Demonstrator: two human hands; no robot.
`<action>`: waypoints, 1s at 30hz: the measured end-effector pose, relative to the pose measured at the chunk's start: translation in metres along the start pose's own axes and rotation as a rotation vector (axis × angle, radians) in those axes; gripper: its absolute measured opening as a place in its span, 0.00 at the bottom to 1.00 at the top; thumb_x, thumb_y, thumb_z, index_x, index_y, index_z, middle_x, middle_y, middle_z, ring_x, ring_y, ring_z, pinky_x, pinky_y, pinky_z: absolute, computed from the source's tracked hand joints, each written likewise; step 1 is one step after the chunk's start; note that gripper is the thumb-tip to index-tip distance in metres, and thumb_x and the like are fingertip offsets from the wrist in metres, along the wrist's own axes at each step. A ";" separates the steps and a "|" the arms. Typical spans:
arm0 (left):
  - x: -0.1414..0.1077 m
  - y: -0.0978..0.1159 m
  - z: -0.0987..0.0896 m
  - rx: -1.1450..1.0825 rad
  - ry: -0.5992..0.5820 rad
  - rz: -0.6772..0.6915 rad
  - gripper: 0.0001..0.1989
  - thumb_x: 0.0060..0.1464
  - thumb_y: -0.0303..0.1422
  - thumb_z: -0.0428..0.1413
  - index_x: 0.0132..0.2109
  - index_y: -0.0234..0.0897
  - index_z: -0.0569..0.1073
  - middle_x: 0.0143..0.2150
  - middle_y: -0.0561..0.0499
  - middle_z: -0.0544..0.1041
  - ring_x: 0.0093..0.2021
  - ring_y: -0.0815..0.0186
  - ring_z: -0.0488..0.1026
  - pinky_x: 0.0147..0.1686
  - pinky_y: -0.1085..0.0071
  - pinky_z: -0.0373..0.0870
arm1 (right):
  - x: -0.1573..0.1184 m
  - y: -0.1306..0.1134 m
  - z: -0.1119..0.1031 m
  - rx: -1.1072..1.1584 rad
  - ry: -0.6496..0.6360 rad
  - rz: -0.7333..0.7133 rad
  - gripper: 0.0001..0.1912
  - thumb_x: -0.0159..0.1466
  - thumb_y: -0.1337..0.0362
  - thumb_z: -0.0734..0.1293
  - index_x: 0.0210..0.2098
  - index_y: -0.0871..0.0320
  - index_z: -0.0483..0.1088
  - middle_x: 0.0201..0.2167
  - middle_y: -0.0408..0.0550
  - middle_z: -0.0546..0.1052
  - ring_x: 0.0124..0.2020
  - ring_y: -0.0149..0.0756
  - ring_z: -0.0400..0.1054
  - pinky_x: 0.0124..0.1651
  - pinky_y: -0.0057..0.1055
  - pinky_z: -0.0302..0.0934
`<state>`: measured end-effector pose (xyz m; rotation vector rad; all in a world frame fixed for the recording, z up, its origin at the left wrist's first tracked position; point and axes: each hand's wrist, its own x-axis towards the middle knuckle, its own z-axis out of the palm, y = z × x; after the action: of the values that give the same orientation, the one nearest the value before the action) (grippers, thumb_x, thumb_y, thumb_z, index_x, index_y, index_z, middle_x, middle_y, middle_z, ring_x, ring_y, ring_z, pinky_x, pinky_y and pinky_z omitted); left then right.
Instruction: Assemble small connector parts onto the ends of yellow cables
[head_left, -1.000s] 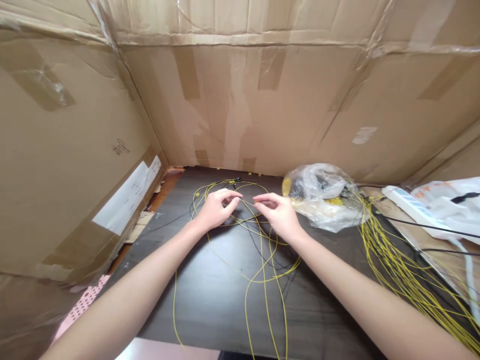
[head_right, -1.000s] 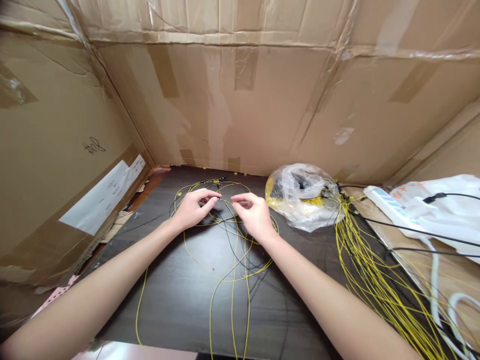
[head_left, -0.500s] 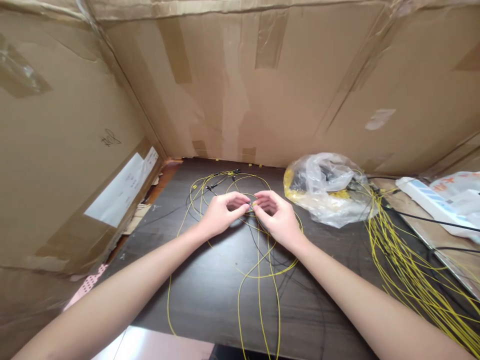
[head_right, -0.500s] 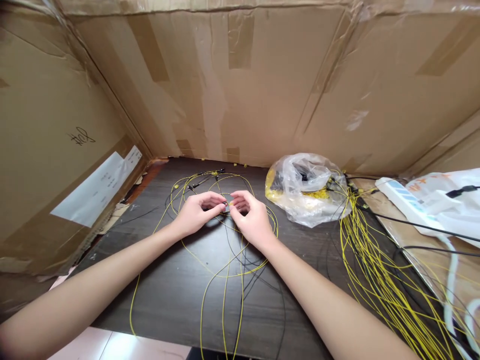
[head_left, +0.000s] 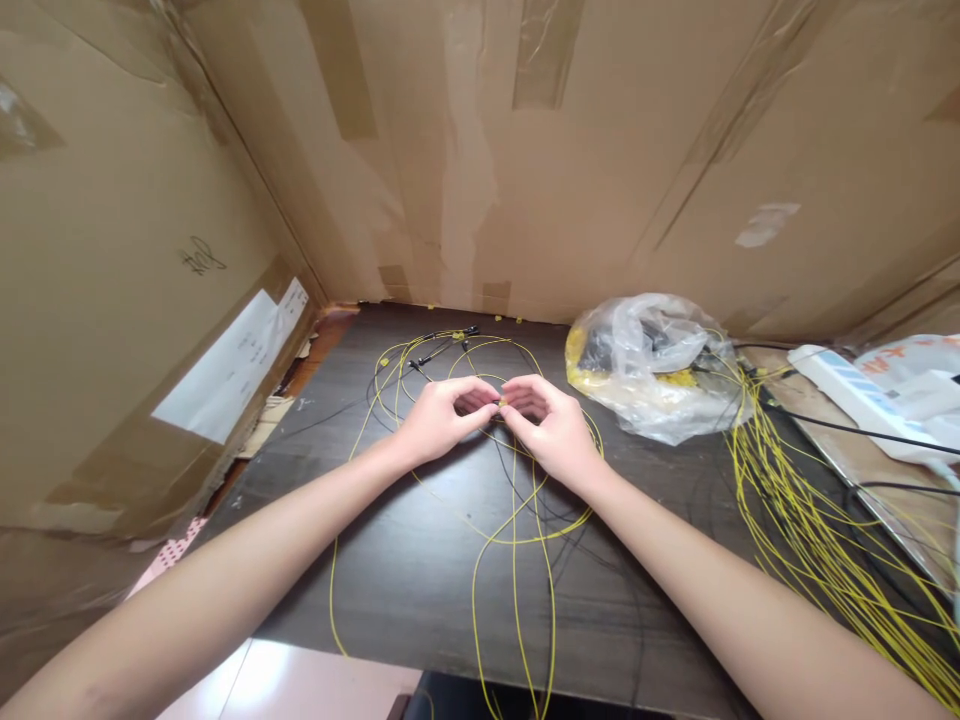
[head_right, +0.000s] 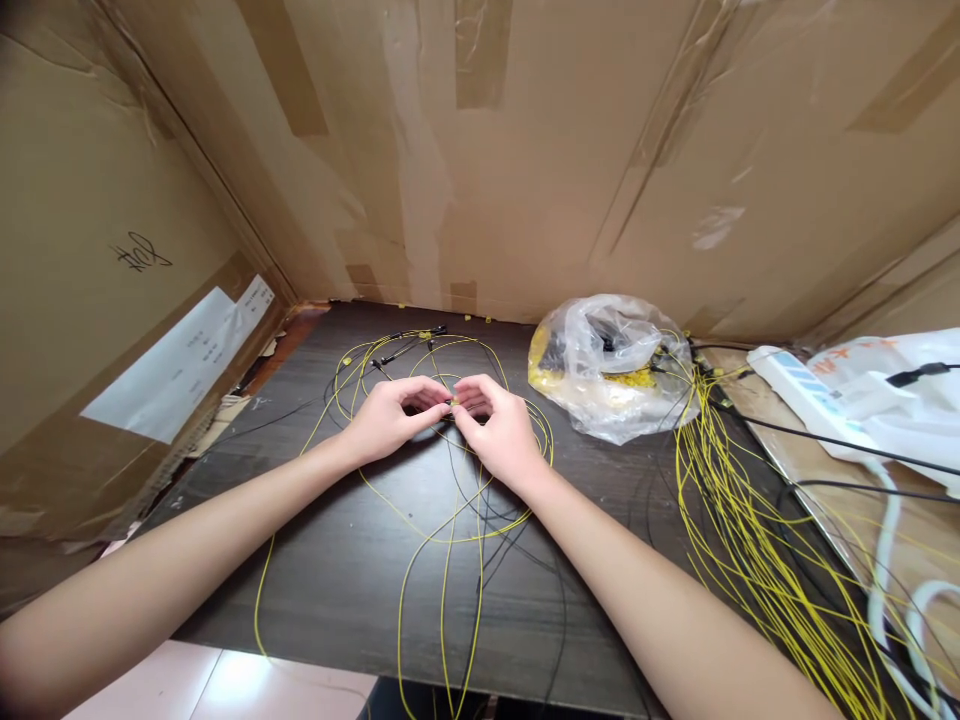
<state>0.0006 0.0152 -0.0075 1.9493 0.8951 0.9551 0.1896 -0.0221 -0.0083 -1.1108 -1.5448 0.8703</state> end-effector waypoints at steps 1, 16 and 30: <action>0.000 0.000 0.000 0.000 -0.002 0.002 0.07 0.59 0.32 0.61 0.43 0.35 0.80 0.40 0.48 0.84 0.38 0.65 0.81 0.42 0.68 0.80 | 0.000 0.001 0.000 0.005 -0.003 0.000 0.09 0.61 0.64 0.70 0.42 0.56 0.72 0.37 0.48 0.80 0.37 0.36 0.77 0.46 0.37 0.75; -0.001 -0.002 0.002 0.066 0.014 0.092 0.04 0.60 0.30 0.60 0.42 0.35 0.78 0.38 0.50 0.82 0.36 0.68 0.79 0.40 0.70 0.79 | -0.001 0.004 0.000 0.002 -0.008 -0.031 0.08 0.62 0.62 0.71 0.40 0.56 0.72 0.37 0.48 0.81 0.36 0.37 0.78 0.44 0.37 0.76; -0.002 0.000 0.001 0.172 -0.009 0.169 0.03 0.61 0.29 0.56 0.42 0.36 0.73 0.38 0.50 0.77 0.35 0.67 0.74 0.38 0.69 0.74 | -0.002 0.002 0.000 -0.132 -0.007 -0.106 0.06 0.63 0.64 0.69 0.40 0.55 0.75 0.37 0.47 0.82 0.37 0.38 0.78 0.43 0.37 0.73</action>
<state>0.0003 0.0134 -0.0081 2.2016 0.8414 0.9918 0.1901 -0.0232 -0.0104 -1.1088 -1.6705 0.7100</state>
